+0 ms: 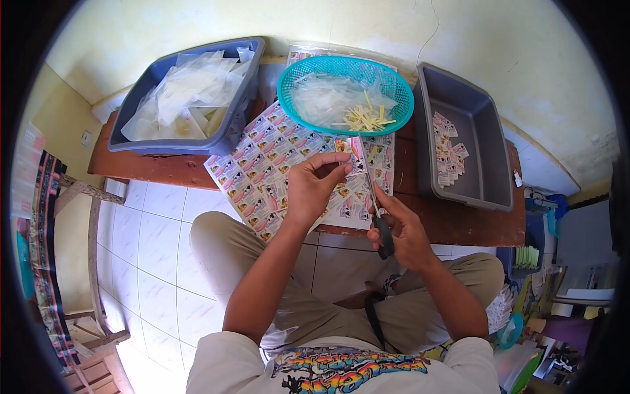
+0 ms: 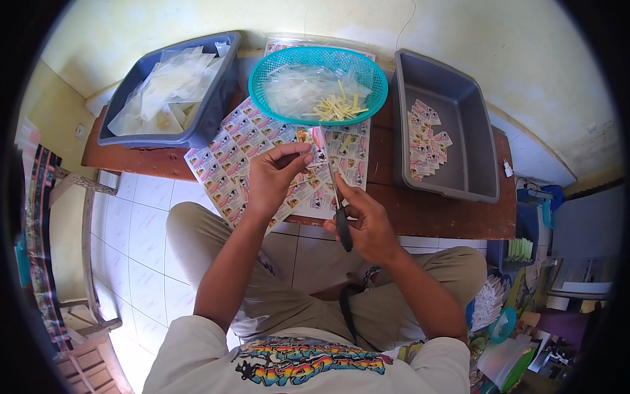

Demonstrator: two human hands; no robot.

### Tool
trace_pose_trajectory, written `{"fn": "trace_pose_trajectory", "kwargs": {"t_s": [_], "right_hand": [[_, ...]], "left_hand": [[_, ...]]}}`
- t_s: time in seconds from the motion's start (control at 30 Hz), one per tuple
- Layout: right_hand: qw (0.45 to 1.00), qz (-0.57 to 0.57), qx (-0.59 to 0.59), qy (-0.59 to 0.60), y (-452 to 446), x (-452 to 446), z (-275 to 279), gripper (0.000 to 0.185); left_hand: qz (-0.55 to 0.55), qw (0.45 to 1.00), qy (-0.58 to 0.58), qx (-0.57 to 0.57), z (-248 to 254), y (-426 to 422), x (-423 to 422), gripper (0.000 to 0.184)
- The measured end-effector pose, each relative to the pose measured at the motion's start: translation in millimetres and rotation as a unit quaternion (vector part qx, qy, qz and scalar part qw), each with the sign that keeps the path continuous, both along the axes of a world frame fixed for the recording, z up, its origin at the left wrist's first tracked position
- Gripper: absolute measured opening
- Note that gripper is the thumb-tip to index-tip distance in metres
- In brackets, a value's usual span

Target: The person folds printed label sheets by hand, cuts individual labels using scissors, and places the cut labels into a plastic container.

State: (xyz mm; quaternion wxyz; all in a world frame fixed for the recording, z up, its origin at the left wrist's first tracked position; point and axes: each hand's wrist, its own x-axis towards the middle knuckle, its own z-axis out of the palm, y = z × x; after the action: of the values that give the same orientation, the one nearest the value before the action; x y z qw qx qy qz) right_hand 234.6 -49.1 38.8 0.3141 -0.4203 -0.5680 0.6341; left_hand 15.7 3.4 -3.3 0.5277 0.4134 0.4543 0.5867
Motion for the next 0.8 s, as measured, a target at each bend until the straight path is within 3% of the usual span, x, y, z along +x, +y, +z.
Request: {"fn": "trace_pose_trajectory", "kwargs": {"t_s": [0.8], "right_hand": [[1.0,-0.006,0.006,-0.003,0.5,-5.1,-1.8,0.09]], "left_hand": [[-0.012,1.0,0.01,-0.007,2.1,-3.1,-2.8,0.024]]}}
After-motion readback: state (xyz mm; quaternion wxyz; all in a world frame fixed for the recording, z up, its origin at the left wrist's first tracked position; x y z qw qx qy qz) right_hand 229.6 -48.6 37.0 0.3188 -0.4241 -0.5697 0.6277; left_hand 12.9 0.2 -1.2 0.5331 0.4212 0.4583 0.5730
